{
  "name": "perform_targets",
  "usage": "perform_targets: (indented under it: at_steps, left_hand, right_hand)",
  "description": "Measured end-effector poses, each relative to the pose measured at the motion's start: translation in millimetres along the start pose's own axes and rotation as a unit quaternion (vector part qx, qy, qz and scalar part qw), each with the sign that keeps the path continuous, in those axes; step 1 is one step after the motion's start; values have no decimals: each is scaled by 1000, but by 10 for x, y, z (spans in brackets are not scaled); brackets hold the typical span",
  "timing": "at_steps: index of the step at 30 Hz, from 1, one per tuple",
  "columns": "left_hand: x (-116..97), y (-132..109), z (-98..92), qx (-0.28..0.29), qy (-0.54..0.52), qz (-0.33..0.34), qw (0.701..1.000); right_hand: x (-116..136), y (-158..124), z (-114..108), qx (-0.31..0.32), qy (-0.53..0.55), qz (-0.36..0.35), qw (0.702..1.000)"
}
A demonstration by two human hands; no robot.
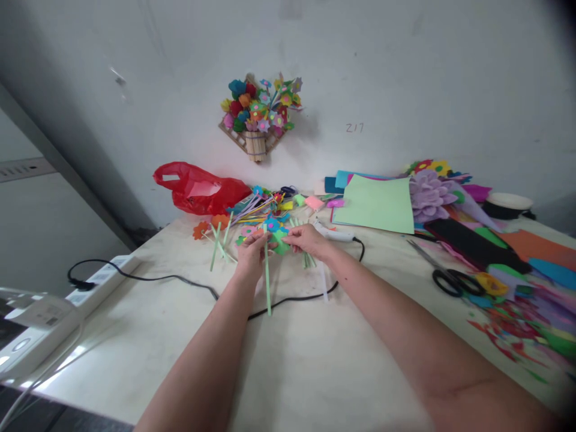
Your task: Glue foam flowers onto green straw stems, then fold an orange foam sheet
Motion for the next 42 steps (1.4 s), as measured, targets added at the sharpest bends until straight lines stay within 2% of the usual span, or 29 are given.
perform_targets:
  at_steps: [4,8,13,17,21,24,30,42]
  left_hand:
    - [-24,3,-14,-7,15,19,1000]
    - [-22,-21,16,21,36,38,998]
    - [33,-60,84,77,56,42,995]
    - [76,-64,105,89,61,23,994]
    - [80,-75,112,86,57,9,995]
    - [64,-98,120,87,54,4,995]
    - [27,-141,131,83,65,9,994]
    - [36,-133,132,82,72,4,994]
  right_hand:
    - [-22,59,-92,-58,29,20,998]
    - [-14,109,-200,-111,50,27,992]
    - [25,139,-257,-147,70,15,987]
    - [28,158,-258,-162,65,-4,985]
    - [-4,192,-252,-174,21,-64,982]
    - [-25,203,-248,-194,-61,-118,972]
    - [63,137,-227,-210,-230,-236,920]
    - [112,2,-152,-177,-299,-362,865]
Point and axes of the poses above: each hand's wrist, its own y-axis towards the middle knuckle, its own z-axis out of the palm, x = y × z, the point moved 3 cm from there along y, towards the middle knuckle, and after that the axes turned 15 degrees about -x, right-handed, at the moved point
